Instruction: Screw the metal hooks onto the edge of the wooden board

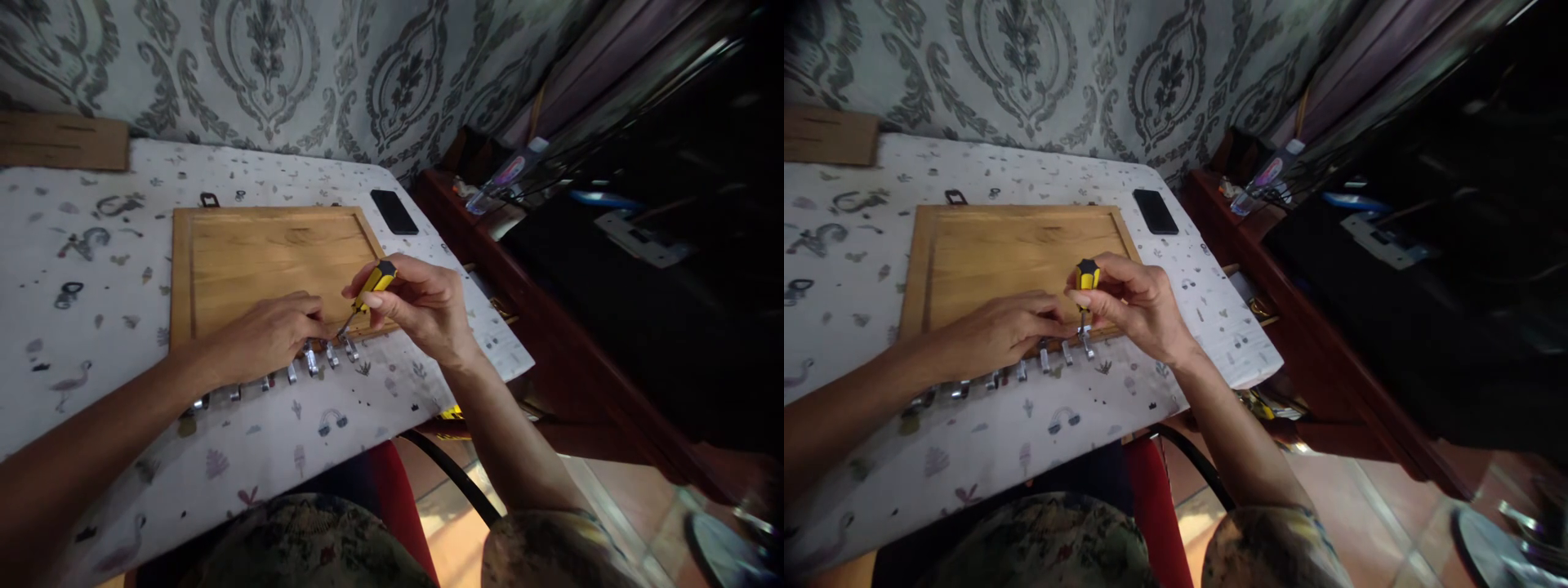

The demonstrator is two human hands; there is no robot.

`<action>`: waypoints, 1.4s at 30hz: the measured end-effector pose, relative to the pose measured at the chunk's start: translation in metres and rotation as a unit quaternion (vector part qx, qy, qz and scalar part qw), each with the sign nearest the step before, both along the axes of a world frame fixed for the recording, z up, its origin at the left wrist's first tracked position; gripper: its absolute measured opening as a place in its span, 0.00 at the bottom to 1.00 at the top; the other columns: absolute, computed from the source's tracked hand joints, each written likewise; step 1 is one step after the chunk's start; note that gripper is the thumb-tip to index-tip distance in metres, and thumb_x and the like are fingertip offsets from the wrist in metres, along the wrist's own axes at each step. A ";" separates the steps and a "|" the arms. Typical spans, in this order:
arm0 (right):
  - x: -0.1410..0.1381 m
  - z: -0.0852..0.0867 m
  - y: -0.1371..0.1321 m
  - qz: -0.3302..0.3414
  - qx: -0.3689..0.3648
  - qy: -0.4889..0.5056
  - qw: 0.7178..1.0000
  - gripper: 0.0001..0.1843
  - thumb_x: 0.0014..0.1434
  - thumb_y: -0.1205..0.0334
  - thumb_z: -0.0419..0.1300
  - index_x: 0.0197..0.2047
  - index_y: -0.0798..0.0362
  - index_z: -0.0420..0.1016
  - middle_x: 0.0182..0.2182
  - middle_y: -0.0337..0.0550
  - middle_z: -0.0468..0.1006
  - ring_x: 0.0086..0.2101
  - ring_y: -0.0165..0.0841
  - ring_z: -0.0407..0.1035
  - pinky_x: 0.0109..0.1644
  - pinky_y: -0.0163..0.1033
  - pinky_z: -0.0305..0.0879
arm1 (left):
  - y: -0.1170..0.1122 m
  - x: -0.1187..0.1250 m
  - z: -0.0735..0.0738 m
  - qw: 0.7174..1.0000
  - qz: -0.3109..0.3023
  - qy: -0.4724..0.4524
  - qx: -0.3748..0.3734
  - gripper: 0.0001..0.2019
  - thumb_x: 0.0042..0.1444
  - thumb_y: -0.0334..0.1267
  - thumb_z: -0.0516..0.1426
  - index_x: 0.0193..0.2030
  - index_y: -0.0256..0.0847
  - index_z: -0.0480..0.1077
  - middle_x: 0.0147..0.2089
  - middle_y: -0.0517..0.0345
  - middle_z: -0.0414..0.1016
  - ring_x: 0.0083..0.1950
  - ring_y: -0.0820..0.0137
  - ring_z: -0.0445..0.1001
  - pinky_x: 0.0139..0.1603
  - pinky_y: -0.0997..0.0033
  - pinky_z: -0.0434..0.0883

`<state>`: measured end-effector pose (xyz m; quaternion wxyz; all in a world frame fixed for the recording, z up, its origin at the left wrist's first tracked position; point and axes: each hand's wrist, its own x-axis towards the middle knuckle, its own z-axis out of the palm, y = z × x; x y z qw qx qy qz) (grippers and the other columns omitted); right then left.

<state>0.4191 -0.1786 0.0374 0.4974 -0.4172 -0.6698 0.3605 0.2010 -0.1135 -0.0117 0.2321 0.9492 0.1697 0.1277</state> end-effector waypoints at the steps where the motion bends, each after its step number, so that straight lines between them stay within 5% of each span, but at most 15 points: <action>1: -0.002 -0.003 0.000 -0.029 0.008 -0.002 1.000 0.19 0.58 0.46 0.73 0.32 0.53 0.77 0.30 0.37 0.79 0.24 0.24 0.69 0.25 0.31 0.69 | 0.000 0.000 0.000 1.000 0.002 0.005 -0.001 0.18 0.68 0.27 0.53 0.50 0.49 0.82 0.49 0.57 0.78 0.52 0.66 0.75 0.54 0.67 0.71; 5: -0.009 -0.015 -0.001 -0.128 0.048 -0.003 0.991 0.22 0.55 0.45 0.76 0.30 0.51 0.72 0.23 0.31 0.70 0.22 0.25 0.64 0.25 0.32 0.63 | 0.000 0.001 0.002 1.000 -0.002 0.019 -0.003 0.20 0.69 0.25 0.51 0.51 0.48 0.82 0.47 0.56 0.78 0.51 0.66 0.75 0.51 0.66 0.71; 8: -0.010 -0.016 -0.002 -0.141 0.054 -0.007 0.989 0.22 0.55 0.46 0.76 0.31 0.50 0.70 0.23 0.30 0.68 0.23 0.24 0.62 0.25 0.32 0.60 | 0.000 0.001 0.003 1.000 -0.005 0.016 -0.001 0.19 0.69 0.26 0.52 0.51 0.48 0.82 0.45 0.56 0.77 0.49 0.66 0.75 0.49 0.66 0.70; 12: -0.004 -0.009 -0.004 -0.100 0.028 -0.019 0.994 0.21 0.59 0.46 0.73 0.33 0.50 0.70 0.26 0.33 0.73 0.25 0.25 0.64 0.26 0.32 0.62 | 0.000 0.001 0.002 1.000 -0.007 0.007 -0.006 0.18 0.70 0.27 0.53 0.53 0.48 0.82 0.45 0.57 0.77 0.49 0.66 0.75 0.49 0.66 0.69; 17: 0.006 0.003 -0.005 0.010 -0.022 0.000 1.000 0.18 0.61 0.48 0.72 0.46 0.51 0.75 0.36 0.38 0.81 0.24 0.23 0.67 0.24 0.30 0.66 | -0.001 0.001 0.003 1.000 -0.006 0.014 -0.007 0.18 0.70 0.28 0.52 0.50 0.47 0.83 0.44 0.57 0.76 0.48 0.67 0.75 0.48 0.67 0.68; 22: 0.009 0.009 -0.007 0.022 -0.031 0.010 0.999 0.16 0.63 0.49 0.70 0.46 0.52 0.79 0.36 0.39 0.83 0.21 0.21 0.66 0.22 0.29 0.65 | 0.000 0.000 0.004 1.000 -0.005 0.025 -0.004 0.20 0.70 0.27 0.51 0.52 0.50 0.82 0.45 0.56 0.77 0.49 0.66 0.75 0.49 0.66 0.69; 34: -0.020 -0.009 -0.006 -0.174 0.052 0.006 0.983 0.23 0.55 0.44 0.75 0.31 0.50 0.70 0.23 0.31 0.68 0.21 0.24 0.59 0.21 0.32 0.57 | 0.001 -0.001 -0.001 1.000 -0.013 0.003 -0.011 0.18 0.71 0.29 0.51 0.52 0.47 0.81 0.45 0.57 0.75 0.46 0.68 0.74 0.47 0.68 0.67; 38: -0.013 -0.005 -0.006 -0.129 0.028 0.032 0.991 0.24 0.56 0.42 0.74 0.32 0.50 0.69 0.24 0.32 0.72 0.22 0.23 0.60 0.22 0.30 0.58 | 0.001 -0.001 0.000 1.000 -0.012 -0.006 -0.025 0.17 0.72 0.30 0.51 0.52 0.46 0.81 0.45 0.56 0.75 0.47 0.68 0.73 0.47 0.68 0.67; 42: 0.002 0.003 -0.010 -0.040 -0.022 0.034 0.998 0.23 0.59 0.42 0.72 0.44 0.52 0.77 0.35 0.39 0.82 0.23 0.22 0.66 0.22 0.29 0.63 | 0.001 -0.001 0.001 1.000 -0.009 0.000 -0.026 0.17 0.70 0.29 0.52 0.53 0.47 0.81 0.46 0.56 0.76 0.48 0.68 0.74 0.48 0.67 0.67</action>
